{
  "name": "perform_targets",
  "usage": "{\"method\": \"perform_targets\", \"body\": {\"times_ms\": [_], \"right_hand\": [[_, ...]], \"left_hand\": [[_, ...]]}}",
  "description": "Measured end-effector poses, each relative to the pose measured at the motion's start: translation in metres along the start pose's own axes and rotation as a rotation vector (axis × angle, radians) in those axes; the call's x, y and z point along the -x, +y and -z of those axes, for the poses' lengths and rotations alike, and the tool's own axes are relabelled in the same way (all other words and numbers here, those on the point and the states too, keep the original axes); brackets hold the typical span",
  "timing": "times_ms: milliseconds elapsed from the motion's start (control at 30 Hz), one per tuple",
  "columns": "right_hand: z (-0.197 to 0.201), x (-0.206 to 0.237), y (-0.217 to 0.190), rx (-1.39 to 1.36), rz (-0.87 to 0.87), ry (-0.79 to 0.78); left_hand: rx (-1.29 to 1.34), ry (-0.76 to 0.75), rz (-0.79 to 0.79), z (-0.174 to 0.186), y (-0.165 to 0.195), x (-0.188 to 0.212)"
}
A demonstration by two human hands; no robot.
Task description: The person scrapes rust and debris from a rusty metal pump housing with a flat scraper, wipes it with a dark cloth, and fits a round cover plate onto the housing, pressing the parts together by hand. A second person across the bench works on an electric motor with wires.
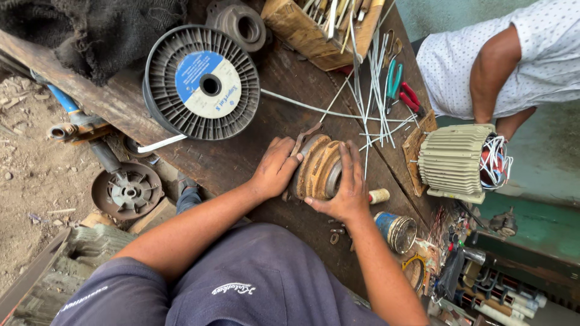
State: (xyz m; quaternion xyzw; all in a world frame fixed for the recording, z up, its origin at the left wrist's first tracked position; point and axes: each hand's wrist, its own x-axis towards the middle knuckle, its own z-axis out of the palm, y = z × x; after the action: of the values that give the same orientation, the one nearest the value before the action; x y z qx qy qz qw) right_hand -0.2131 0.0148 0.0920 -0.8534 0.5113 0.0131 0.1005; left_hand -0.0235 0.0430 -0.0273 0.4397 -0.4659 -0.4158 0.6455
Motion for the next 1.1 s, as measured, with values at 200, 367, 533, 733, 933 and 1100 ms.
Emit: {"method": "perform_targets", "body": {"times_ms": [200,367,533,733,933,1100], "right_hand": [[-0.011,0.006,-0.007,-0.275,-0.15,0.142],[-0.027,0.008,-0.01,-0.342,-0.22,0.219],[-0.033,0.008,-0.014,-0.304,-0.19,0.313],[-0.035,0.009,-0.01,-0.268,-0.073,0.348],[-0.03,0.009,0.006,-0.268,0.009,0.275],[-0.026,0.009,0.005,-0.27,-0.006,0.269]], "left_hand": [[0.034,-0.023,0.259,0.003,0.018,-0.002],[0.059,0.056,0.571,-0.006,0.035,0.0],[0.08,0.001,0.579,-0.01,0.038,-0.01],[0.051,-0.072,0.559,-0.009,0.038,-0.017],[0.089,-0.126,0.569,-0.011,0.038,-0.019],[0.103,-0.136,0.585,-0.013,0.038,-0.02]]}}
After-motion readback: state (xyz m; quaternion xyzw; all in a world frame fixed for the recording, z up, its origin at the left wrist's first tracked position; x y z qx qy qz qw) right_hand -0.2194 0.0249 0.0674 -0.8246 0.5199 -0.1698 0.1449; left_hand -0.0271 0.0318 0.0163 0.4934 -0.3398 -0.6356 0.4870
